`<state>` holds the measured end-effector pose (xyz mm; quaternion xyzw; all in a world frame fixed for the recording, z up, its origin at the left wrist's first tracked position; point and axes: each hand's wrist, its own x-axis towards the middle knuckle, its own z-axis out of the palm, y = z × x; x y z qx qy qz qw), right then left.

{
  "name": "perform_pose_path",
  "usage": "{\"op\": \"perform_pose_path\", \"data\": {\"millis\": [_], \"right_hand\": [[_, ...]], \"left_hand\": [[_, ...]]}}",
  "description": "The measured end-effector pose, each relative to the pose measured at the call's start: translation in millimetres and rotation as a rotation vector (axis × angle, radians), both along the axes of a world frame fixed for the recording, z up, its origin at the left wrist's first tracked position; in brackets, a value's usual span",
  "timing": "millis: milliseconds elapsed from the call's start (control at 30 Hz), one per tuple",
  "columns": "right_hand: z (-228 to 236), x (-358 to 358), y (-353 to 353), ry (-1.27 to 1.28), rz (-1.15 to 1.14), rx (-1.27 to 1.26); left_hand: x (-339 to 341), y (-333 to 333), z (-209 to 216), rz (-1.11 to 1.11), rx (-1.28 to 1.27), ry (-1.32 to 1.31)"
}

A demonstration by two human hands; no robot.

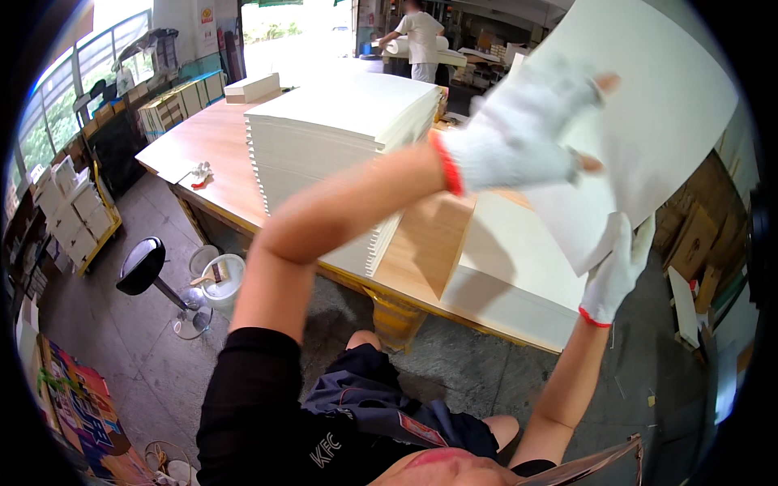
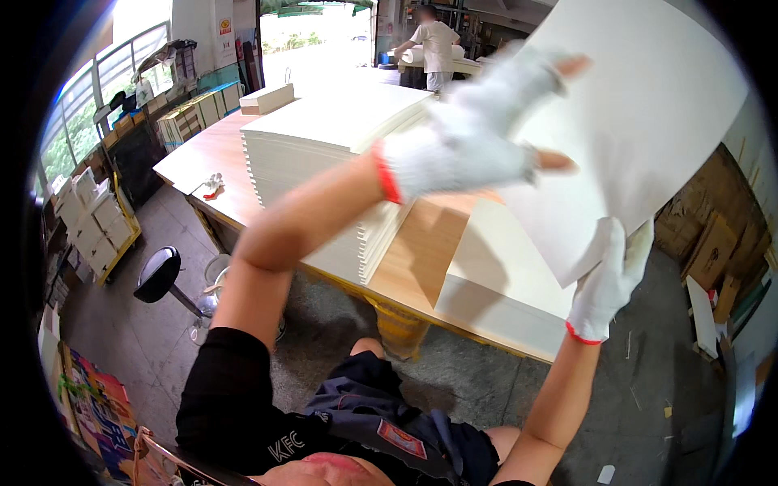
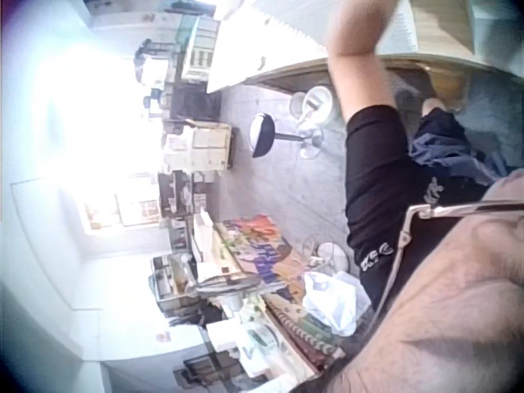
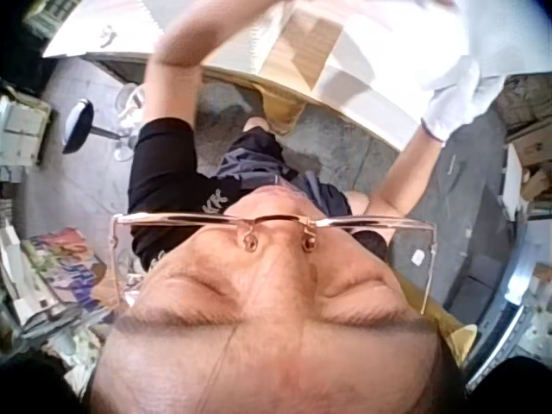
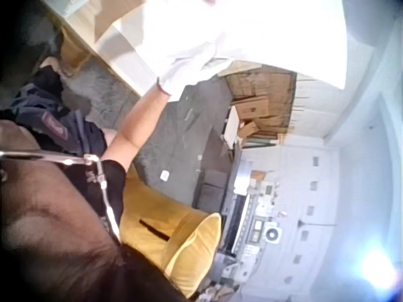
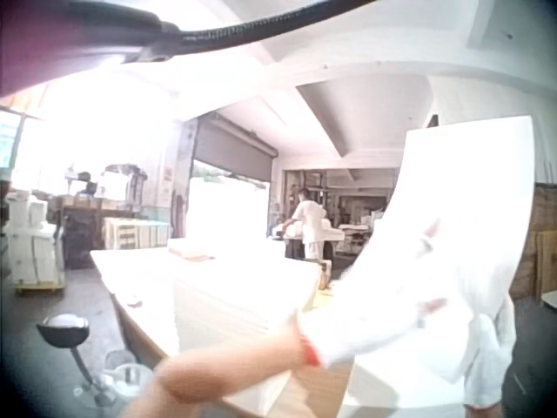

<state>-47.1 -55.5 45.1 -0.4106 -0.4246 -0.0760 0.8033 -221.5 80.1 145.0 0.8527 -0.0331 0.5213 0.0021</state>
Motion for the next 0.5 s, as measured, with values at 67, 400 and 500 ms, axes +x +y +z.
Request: {"op": "perform_pose_path", "data": {"millis": [67,400,500], "right_hand": [[23,-12,2,0.070,0.087,-0.004],[87,-97,167,0.205,0.585,-0.150],[84,-98,229,0.277,0.750,-0.309]], "left_hand": [[-26,53,11,0.121,0.017,-0.069],[-210,166,32,0.247,-0.730,-0.175],[-232,202,33,0.473,-0.784,-0.185]]}}
